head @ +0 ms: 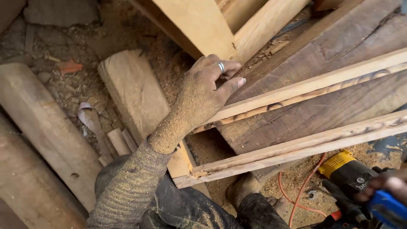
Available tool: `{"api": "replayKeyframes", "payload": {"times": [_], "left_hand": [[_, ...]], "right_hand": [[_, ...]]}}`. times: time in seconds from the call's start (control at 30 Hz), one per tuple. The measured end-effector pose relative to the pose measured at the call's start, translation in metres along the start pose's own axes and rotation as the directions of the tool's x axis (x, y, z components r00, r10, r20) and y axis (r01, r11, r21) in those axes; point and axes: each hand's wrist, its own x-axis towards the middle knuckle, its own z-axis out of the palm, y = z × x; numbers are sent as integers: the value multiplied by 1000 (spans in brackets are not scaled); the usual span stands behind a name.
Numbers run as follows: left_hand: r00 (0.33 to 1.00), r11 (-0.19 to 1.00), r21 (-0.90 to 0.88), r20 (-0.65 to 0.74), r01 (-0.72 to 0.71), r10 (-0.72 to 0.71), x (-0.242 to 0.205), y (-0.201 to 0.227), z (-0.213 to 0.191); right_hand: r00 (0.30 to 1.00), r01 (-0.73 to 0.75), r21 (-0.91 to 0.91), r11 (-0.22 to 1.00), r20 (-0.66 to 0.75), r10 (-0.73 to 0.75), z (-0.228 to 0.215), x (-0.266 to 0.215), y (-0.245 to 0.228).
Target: The person uses a tape measure to check the dimensions of several wooden frames from various angles. They then measure the width of a cutout in one of the frames and the length of a separate wooden board.
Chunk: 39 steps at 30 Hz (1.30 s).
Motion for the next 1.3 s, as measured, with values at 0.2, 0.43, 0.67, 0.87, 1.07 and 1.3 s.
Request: {"api": "replayKeyframes", "payload": {"times": [0.2, 0.43, 0.67, 0.87, 1.07, 1.3], "left_hand": [[965, 995, -1, 244, 96, -92, -36, -15, -29], [944, 976, 26, 249, 217, -216, -84, 1, -49], [772, 809, -42, 331, 587, -543, -120, 11, -13], [793, 792, -117, 219, 600, -568, -134, -2, 7], [650, 554, -376, 210, 743, -730, -146, -5, 13], [761, 639, -538, 7, 550, -649, -164, -26, 34]], "right_hand": [[982, -115, -95, 989, 140, 128, 275, -37, -112], [926, -66, -11, 998, 372, 65, 358, -53, -129], [883, -104, -153, 983, 440, 162, 387, -67, -129], [885, 0, -372, 928, 432, 173, 386, -67, -127], [820, -11, -484, 875, 496, 285, 381, -59, -124], [750, 15, -513, 859, 574, 330, 386, -54, -116]]}}
